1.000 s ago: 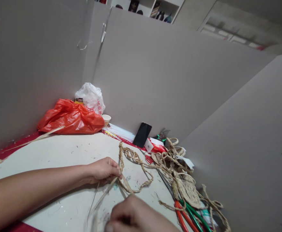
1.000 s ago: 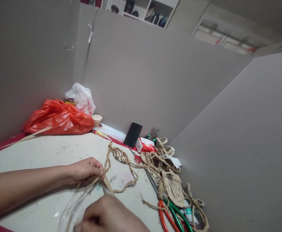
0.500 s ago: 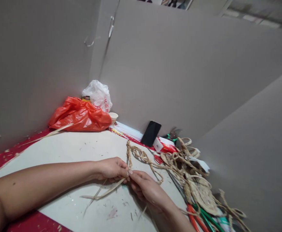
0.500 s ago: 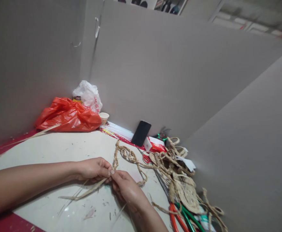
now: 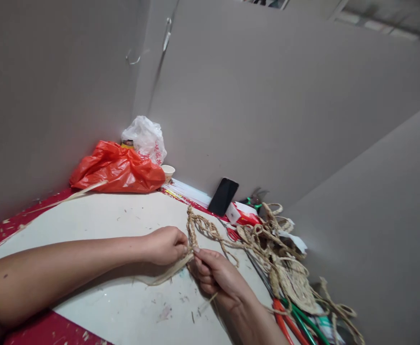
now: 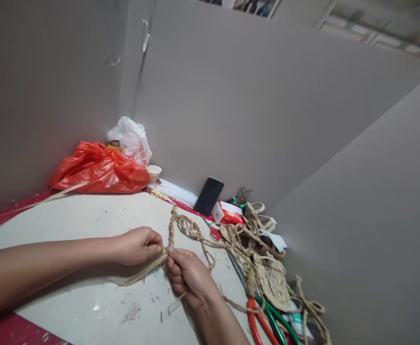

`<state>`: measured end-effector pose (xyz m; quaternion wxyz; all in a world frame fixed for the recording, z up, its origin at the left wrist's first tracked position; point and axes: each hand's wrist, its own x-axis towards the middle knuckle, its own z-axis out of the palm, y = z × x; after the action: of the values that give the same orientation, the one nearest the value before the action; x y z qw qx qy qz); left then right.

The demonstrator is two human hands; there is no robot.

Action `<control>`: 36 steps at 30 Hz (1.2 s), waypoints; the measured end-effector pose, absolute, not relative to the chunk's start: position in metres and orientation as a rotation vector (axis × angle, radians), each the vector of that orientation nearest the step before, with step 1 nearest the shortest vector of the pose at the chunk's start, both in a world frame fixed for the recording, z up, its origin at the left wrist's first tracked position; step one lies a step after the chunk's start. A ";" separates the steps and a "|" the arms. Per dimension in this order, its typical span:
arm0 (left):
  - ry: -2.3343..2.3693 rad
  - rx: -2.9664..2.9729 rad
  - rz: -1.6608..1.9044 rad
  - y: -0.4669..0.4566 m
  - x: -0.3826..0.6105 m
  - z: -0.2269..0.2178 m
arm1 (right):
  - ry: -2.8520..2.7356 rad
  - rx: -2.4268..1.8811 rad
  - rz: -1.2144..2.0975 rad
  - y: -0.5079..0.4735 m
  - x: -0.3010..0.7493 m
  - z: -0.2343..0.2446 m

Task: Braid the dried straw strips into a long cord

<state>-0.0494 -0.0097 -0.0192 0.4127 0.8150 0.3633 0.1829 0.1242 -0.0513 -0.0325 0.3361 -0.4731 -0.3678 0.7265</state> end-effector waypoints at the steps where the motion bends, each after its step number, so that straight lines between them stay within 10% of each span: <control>1: 0.962 2.134 0.457 -0.013 -0.050 -0.016 | -0.925 -1.235 1.872 -0.052 0.123 -0.034; 13: 0.849 2.710 0.178 -0.066 -0.042 -0.014 | -0.835 -1.265 1.815 -0.063 0.109 -0.035; 21: 1.083 1.950 0.871 -0.025 -0.042 -0.010 | -0.873 -1.149 1.984 -0.055 0.125 -0.030; 36: 0.966 1.880 0.449 -0.026 -0.043 -0.022 | -1.419 -1.352 1.716 -0.055 0.131 -0.032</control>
<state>-0.0428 -0.0264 -0.0221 0.4710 0.7675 0.3942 0.1835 0.1313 -0.0549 -0.0321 0.2649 -0.5005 -0.5252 0.6352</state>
